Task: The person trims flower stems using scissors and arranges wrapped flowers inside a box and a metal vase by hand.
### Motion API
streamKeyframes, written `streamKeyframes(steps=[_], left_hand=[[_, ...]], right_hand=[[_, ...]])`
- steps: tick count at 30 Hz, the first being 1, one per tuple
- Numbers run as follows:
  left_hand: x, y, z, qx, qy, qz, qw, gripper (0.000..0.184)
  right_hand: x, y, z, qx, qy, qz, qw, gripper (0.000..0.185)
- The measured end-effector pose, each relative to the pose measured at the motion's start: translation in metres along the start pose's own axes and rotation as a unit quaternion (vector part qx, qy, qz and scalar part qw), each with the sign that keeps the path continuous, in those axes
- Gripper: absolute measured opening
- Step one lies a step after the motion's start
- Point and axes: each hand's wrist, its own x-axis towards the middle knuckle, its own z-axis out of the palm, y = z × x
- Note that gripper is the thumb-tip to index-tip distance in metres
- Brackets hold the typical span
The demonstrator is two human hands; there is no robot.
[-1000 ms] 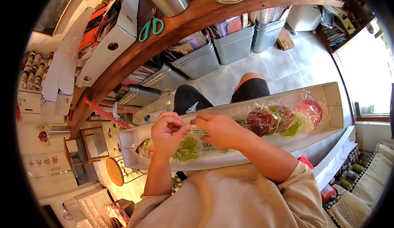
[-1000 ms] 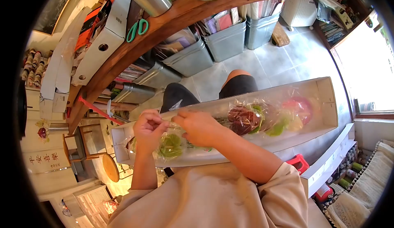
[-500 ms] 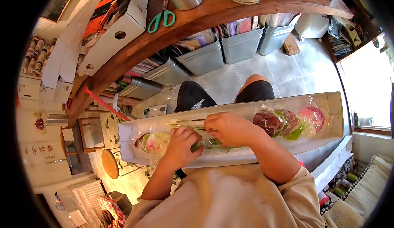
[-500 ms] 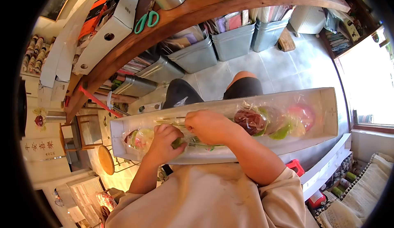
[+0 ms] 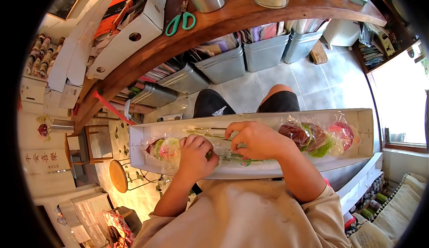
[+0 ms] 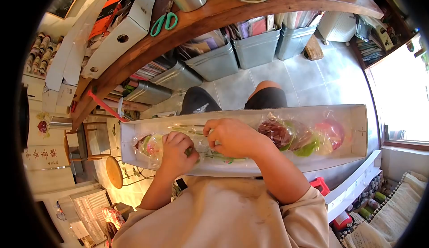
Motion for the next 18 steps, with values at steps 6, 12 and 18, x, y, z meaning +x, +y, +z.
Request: streamKeyframes(steps=[6, 12, 18], left_hand=[[-0.006, 0.001, 0.008, -0.001, 0.025, -0.031, 0.999, 0.021], [-0.003, 0.009, -0.004, -0.044, 0.017, -0.013, 0.999, 0.028], [0.024, 0.016, -0.008, -0.106, 0.064, 0.027, 0.992, 0.027]], right_hand=[[-0.003, 0.005, -0.003, 0.02, -0.032, 0.022, 0.999, 0.008], [-0.003, 0.0, -0.011, 0.048, 0.102, 0.07, 0.991, 0.01], [0.0, 0.01, 0.005, 0.035, 0.145, 0.085, 0.985, 0.01]])
